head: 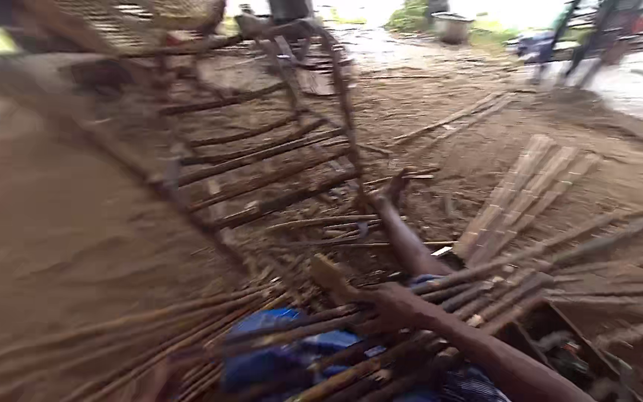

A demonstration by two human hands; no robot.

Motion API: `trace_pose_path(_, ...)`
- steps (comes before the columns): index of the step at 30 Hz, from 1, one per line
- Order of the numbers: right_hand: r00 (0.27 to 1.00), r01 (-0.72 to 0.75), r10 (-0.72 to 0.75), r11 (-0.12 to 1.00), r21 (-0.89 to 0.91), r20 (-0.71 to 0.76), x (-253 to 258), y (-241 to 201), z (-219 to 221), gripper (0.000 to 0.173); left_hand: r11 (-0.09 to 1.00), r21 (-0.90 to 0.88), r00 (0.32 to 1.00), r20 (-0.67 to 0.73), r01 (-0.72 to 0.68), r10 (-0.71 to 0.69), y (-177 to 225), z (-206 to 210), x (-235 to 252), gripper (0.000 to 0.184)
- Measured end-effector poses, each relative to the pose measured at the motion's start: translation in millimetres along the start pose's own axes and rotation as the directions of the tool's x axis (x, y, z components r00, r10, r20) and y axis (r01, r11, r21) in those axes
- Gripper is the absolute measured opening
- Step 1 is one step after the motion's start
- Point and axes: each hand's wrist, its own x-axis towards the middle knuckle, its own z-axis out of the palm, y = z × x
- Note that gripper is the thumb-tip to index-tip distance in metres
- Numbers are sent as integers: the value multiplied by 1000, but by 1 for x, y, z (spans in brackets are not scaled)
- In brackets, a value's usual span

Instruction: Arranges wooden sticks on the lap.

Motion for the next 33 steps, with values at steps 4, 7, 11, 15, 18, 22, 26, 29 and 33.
trace_pose_path(4, 989, 82, -63, 987, 138, -135, 12, 18, 10, 47, 988, -155, 923, -378, 16, -74, 6, 20, 7, 12)
trace_pose_path(7, 951, 170, -71, 934, 315, -301, 28, 3, 12, 29, 969, -238, 944, -329, -68, -14, 1, 12, -1, 11)
trace_pose_path(11, 939, 256, -109, 853, 454, -325, 58, -59, 19, 21, 970, -211, 955, -290, -122, 57, -3, 16, -10, 12)
trace_pose_path(15, 962, 255, -145, 785, 565, -233, 92, -96, 34, 13, 977, -170, 954, -291, -129, 75, -5, 21, -14, 13)
trace_pose_path(18, 973, 227, -156, 793, 566, -173, 98, -104, 41, 14, 983, -115, 948, -301, -143, 103, -7, 21, -16, 13)
trace_pose_path(22, 955, 287, -206, 832, 475, -214, 97, -101, 46, 11, 982, -112, 946, -307, -150, 109, -11, 23, -17, 12)
trace_pose_path(26, 956, 280, -217, 877, 392, -197, 95, -105, 40, 9, 980, -126, 954, -279, -152, 112, -12, 26, -17, 13)
trace_pose_path(29, 954, 287, -235, 895, 341, -186, 94, -107, 38, 9, 978, -139, 956, -269, -154, 112, -11, 26, -17, 15)
trace_pose_path(33, 995, 94, -67, 885, 455, -76, 105, -109, 36, 9, 978, -136, 951, -288, -156, 112, -10, 24, -19, 11)
